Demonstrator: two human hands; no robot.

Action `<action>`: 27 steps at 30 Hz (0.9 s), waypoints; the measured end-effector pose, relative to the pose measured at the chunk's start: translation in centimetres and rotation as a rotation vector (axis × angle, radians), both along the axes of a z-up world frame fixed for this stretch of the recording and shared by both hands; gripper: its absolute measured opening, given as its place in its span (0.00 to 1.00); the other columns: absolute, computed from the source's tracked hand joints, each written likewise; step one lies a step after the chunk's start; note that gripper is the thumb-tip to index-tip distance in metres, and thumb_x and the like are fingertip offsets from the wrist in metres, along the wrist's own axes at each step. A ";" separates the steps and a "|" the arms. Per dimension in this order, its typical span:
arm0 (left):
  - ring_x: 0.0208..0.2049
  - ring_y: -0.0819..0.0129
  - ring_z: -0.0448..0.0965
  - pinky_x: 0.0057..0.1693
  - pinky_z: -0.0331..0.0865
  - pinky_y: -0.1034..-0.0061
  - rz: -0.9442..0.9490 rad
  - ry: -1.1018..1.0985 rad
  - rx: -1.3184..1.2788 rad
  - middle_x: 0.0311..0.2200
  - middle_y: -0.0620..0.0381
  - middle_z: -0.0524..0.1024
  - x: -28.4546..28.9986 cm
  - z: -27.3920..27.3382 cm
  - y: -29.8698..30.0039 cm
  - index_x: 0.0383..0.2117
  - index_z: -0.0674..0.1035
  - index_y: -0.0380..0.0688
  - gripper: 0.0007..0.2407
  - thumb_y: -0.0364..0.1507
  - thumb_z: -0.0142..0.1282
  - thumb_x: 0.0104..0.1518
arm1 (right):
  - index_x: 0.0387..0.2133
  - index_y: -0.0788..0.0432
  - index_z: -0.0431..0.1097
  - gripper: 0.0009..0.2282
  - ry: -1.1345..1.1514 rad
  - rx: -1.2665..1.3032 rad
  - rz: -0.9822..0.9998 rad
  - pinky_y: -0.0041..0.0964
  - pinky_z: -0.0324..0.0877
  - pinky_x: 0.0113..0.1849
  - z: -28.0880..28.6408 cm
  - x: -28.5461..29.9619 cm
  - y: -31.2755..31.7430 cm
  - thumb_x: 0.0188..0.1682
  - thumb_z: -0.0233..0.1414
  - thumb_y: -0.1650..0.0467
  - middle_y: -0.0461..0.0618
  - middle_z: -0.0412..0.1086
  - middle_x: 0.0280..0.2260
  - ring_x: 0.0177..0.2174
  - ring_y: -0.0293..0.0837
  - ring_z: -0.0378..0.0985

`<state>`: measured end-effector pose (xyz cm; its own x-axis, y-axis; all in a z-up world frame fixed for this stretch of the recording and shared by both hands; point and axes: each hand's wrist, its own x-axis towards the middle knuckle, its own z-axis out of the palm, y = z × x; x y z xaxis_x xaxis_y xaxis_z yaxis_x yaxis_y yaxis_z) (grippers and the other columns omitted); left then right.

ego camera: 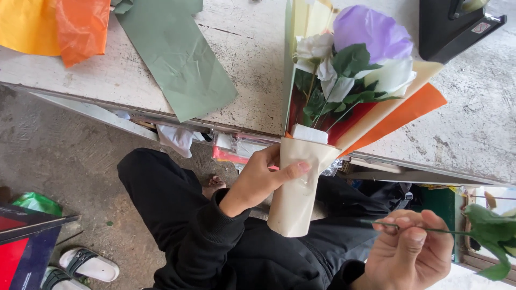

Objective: Assembling an artificial flower bouquet by wrapping the base with paper and adding flowers.

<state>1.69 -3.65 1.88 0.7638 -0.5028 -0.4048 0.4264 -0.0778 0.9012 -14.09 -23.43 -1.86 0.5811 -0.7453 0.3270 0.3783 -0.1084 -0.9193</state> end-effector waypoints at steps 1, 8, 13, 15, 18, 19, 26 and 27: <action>0.34 0.76 0.75 0.40 0.69 0.81 0.002 -0.090 -0.017 0.38 0.61 0.83 -0.2 -0.8 0.0 0.39 0.83 0.45 0.23 0.49 0.59 0.43 | 0.53 0.55 0.69 0.14 0.018 -0.047 -0.028 0.26 0.76 0.31 0.2 0.3 0.0 0.59 0.56 0.62 0.46 0.69 0.33 0.32 0.39 0.72; 0.40 0.68 0.79 0.44 0.74 0.76 -0.056 -0.137 -0.121 0.44 0.58 0.80 -0.9 -2.4 0.4 0.50 0.76 0.46 0.25 0.43 0.60 0.47 | 0.54 0.56 0.69 0.15 -0.009 -0.115 0.027 0.34 0.83 0.37 2.4 3.6 1.5 0.59 0.57 0.61 0.47 0.70 0.32 0.33 0.40 0.77; 0.44 0.70 0.80 0.48 0.76 0.75 -0.142 -0.201 -0.300 0.47 0.56 0.79 -0.6 -5.5 -0.1 0.62 0.68 0.44 0.31 0.42 0.61 0.51 | 0.57 0.57 0.66 0.14 -0.036 -0.250 0.014 0.41 0.80 0.35 2.5 5.4 2.5 0.63 0.52 0.64 0.55 0.67 0.35 0.36 0.48 0.75; 0.44 0.69 0.80 0.50 0.75 0.74 -0.135 -0.207 -0.332 0.46 0.56 0.79 -0.8 -6.5 -0.4 0.61 0.69 0.44 0.30 0.41 0.61 0.52 | 0.56 0.60 0.65 0.15 -0.046 -0.284 0.010 0.43 0.82 0.36 2.0 6.5 3.0 0.63 0.52 0.64 0.57 0.67 0.36 0.37 0.49 0.75; 0.44 0.68 0.79 0.50 0.75 0.73 -0.131 -0.231 -0.353 0.45 0.57 0.79 -0.9 -7.3 -0.3 0.59 0.70 0.45 0.28 0.42 0.61 0.52 | 0.53 0.65 0.66 0.12 -0.023 -0.430 -0.021 0.44 0.83 0.40 1.7 7.4 2.6 0.64 0.51 0.68 0.59 0.67 0.36 0.36 0.49 0.75; 0.42 0.68 0.79 0.49 0.75 0.74 -0.130 -0.256 -0.347 0.44 0.58 0.79 -0.7 -7.4 -0.3 0.58 0.71 0.45 0.28 0.43 0.61 0.52 | 0.51 0.67 0.67 0.08 0.003 -0.548 -0.046 0.43 0.83 0.43 1.7 7.7 2.1 0.65 0.50 0.71 0.59 0.67 0.35 0.34 0.48 0.75; 0.45 0.68 0.80 0.49 0.76 0.74 -0.133 -0.224 -0.318 0.47 0.56 0.80 -0.7 -7.9 -0.4 0.58 0.70 0.43 0.30 0.41 0.63 0.49 | 0.49 0.76 0.66 0.20 0.018 -0.640 -0.193 0.51 0.83 0.31 2.3 7.9 3.4 0.64 0.50 0.63 0.60 0.61 0.29 0.28 0.52 0.72; 0.43 0.68 0.79 0.48 0.75 0.74 -0.131 -0.236 -0.328 0.45 0.57 0.79 -0.7 -7.8 -0.3 0.59 0.71 0.44 0.29 0.41 0.62 0.50 | 0.49 0.78 0.66 0.19 0.040 -0.672 -0.194 0.50 0.84 0.34 2.4 8.1 3.7 0.65 0.49 0.65 0.62 0.65 0.31 0.29 0.52 0.74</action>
<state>0.95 -3.97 -5.93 0.7372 -0.6751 -0.0282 0.2106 0.1899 0.9590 -5.96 -19.75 0.51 0.4787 -0.4810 0.7345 0.2621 -0.7202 -0.6424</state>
